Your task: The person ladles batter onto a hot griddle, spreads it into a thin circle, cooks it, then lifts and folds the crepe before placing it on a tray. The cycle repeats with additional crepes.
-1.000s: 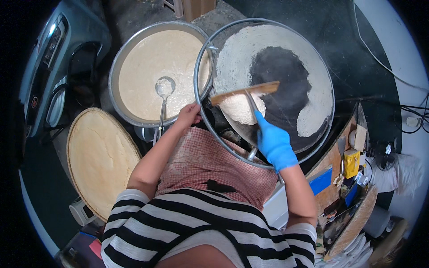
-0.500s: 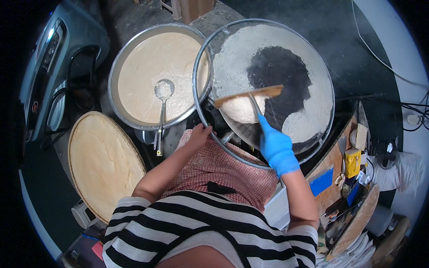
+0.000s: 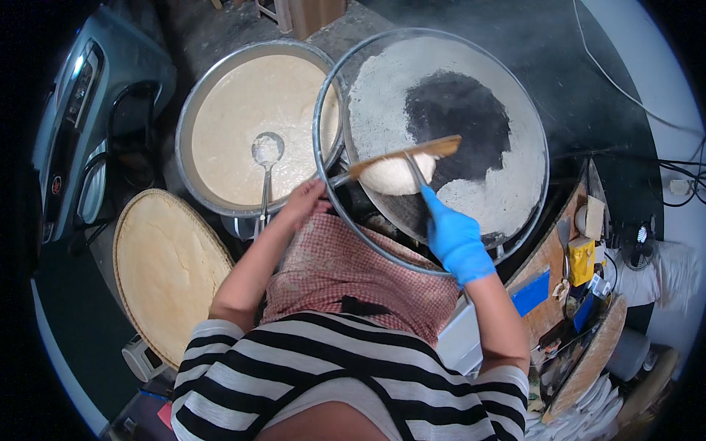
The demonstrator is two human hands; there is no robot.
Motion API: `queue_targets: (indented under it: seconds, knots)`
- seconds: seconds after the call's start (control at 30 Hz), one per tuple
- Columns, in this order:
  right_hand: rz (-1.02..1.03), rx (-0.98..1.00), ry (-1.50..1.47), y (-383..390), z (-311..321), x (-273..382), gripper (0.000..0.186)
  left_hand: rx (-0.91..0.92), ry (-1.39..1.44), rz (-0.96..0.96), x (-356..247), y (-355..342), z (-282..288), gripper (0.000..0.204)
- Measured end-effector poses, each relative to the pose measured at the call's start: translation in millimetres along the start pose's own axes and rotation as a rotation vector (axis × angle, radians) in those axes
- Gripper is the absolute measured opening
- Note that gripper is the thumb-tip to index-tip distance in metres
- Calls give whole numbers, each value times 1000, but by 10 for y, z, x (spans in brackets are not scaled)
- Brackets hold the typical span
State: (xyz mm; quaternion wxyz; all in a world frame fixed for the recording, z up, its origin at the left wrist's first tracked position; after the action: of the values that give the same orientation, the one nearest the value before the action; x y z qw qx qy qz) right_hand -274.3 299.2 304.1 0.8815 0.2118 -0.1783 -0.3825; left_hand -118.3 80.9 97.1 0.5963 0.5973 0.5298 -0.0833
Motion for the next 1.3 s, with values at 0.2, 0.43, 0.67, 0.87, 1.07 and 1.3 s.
queue_targets:
  seconds: [0.2, 0.43, 0.67, 0.87, 1.07, 1.3]
  knots:
    - [44, -149, -38, -289, 208, -67, 57, -27, 132, 13, 680, 438, -718, 29]
    - [70, -76, 18, -242, 37, 78, 60, -149, 76, -28, 553, 106, -509, 25]
    - [60, -39, -5, -146, 190, -126, 63, -118, -62, -67, -62, -242, -44, 28]
    - [386, -220, -150, -931, 218, 88, 54, -121, 127, -70, 186, 49, -340, 33]
    - [435, -191, -147, -1407, 644, -410, 48, -212, 21, -78, 594, 529, -760, 20]
    - [277, -82, -137, -1490, 917, -1058, 55, -202, 220, -92, 388, 146, -410, 19]
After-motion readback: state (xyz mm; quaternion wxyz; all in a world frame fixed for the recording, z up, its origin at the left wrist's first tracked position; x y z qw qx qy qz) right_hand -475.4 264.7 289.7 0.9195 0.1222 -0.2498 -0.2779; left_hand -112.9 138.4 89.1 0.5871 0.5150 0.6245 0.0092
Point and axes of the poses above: each hand's wrist, its own y-axis away from the middle knuckle, its own z-axis out of the back of the hand, x = y × z, the point moved 5 cm from there along -y, towards the middle knuckle, and after that the axes turned 1 degree about x, right-handed, at the moved point
